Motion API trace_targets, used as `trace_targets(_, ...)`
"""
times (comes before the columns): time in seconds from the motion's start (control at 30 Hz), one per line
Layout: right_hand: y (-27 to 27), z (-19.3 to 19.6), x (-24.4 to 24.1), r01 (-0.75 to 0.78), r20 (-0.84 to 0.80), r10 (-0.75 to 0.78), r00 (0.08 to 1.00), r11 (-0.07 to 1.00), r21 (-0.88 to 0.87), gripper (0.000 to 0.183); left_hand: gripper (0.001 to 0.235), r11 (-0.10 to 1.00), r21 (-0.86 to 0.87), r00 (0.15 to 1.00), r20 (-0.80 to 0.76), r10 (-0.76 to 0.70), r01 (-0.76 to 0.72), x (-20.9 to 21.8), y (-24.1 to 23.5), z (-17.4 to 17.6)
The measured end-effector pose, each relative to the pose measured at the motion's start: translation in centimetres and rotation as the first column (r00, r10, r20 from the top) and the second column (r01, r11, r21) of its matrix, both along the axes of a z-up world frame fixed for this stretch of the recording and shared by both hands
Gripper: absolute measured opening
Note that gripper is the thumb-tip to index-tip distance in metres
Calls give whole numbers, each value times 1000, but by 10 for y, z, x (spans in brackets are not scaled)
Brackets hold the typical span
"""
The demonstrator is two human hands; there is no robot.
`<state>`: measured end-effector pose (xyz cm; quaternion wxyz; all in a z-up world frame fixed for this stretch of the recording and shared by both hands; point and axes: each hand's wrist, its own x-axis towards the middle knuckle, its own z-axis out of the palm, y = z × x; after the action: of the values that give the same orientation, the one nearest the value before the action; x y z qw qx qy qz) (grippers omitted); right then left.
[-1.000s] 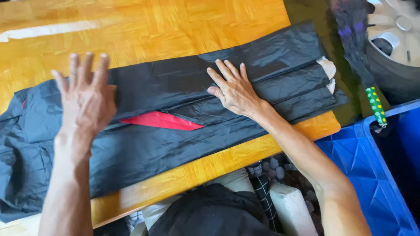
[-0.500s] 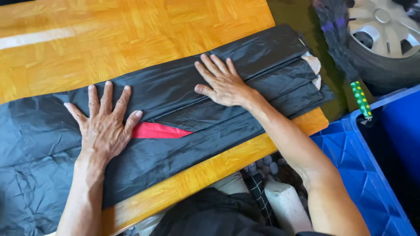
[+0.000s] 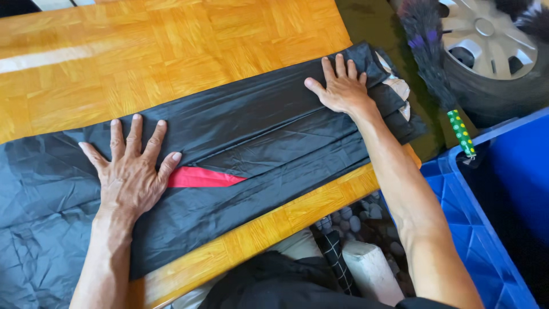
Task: The person folds a black and red jacket on a wooden table. They smooth the fabric, fold it into a compact rectangle, and place it into a black VISION-branded pouch.
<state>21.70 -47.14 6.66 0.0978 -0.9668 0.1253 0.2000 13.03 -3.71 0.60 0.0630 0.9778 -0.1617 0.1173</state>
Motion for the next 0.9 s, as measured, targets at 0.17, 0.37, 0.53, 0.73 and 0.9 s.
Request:
trace_targets(0.17,-11,-21,17,-130,160,138,977,990,-58,93,70,1000,-9,998,-60,10,-11,2,-1,0)
trace_targets(0.37,-48,-28,23,10,217,-2,976,999,-34,95,70,1000,0,999,-43,16,-16,1,0,-1)
trace_targets(0.53,-58,-47,29,21,300,-16,954,1000,-13,94,71,1000,1,997,-68,24,-24,2,0,-1)
trace_targets(0.73,23,-28,-43,-444,595,380,708,895,-43,74,70,1000,-16,998,-69,13,-15,1,1,-2)
trace_targets(0.9,49,-45,-84,-748,656,601,457,659,-82,57,72,999,-33,997,-71,-1,-2,3,0,-3)
